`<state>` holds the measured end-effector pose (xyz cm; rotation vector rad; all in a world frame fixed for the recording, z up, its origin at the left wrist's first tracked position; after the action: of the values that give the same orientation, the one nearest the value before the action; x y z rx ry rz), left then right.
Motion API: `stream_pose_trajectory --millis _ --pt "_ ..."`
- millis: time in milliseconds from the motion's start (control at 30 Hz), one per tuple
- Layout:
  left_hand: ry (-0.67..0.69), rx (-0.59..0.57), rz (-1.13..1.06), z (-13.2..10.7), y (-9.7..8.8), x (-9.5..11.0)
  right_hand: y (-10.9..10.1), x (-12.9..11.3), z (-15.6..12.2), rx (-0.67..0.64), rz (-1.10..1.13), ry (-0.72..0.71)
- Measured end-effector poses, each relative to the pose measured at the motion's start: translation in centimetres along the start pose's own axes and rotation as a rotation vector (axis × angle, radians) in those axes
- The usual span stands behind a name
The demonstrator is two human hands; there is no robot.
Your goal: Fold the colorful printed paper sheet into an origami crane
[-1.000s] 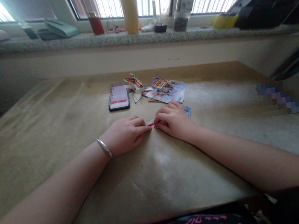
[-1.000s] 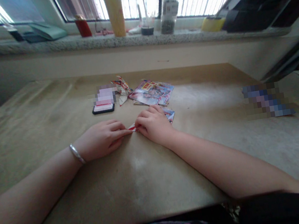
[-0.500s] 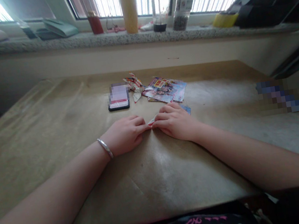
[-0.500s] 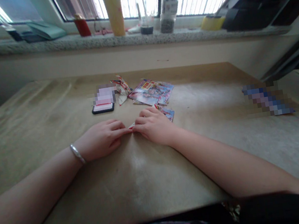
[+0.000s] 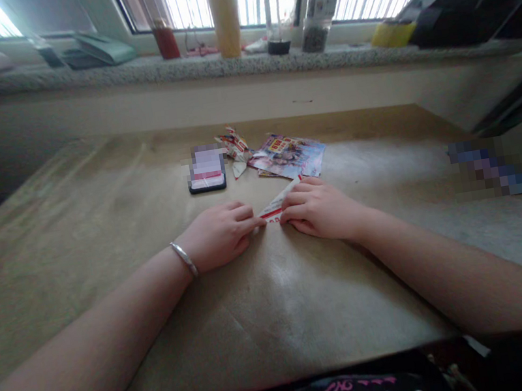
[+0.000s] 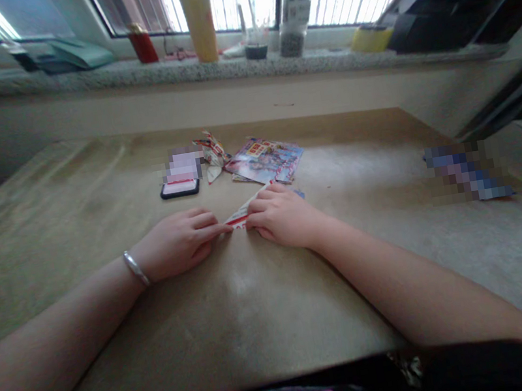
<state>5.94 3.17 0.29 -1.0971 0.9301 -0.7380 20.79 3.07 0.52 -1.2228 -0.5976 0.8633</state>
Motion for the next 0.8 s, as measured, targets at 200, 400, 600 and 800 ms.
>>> stream_pose_trajectory --millis 200,400,600,800 --pt "-0.006 0.01 0.055 0.1 -0.1 0.2 0.1 0.3 -0.6 0.002 -0.028 -0.05" --pt "0.026 0.056 0.062 -0.2 -0.5 -0.1 1.0 0.4 -0.2 0.027 -0.06 -0.081" --pt "0.015 0.065 -0.028 -0.3 -0.3 -0.4 1.1 0.3 0.1 0.039 -0.06 -0.088" --pt "-0.011 0.06 -0.059 -0.1 -0.1 -0.3 0.9 0.2 0.1 0.019 -0.089 -0.082"
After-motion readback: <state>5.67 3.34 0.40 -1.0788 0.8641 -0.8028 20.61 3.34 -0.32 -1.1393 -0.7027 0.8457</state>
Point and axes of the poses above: each hand's wrist, its own z-axis towards the middle knuckle, its own y-axis out of the palm, x = y × z, the point moved 6 cm from there along z, towards the middle knuckle, and after that the axes turned 7 degrees about z, right-handed, at the moved point
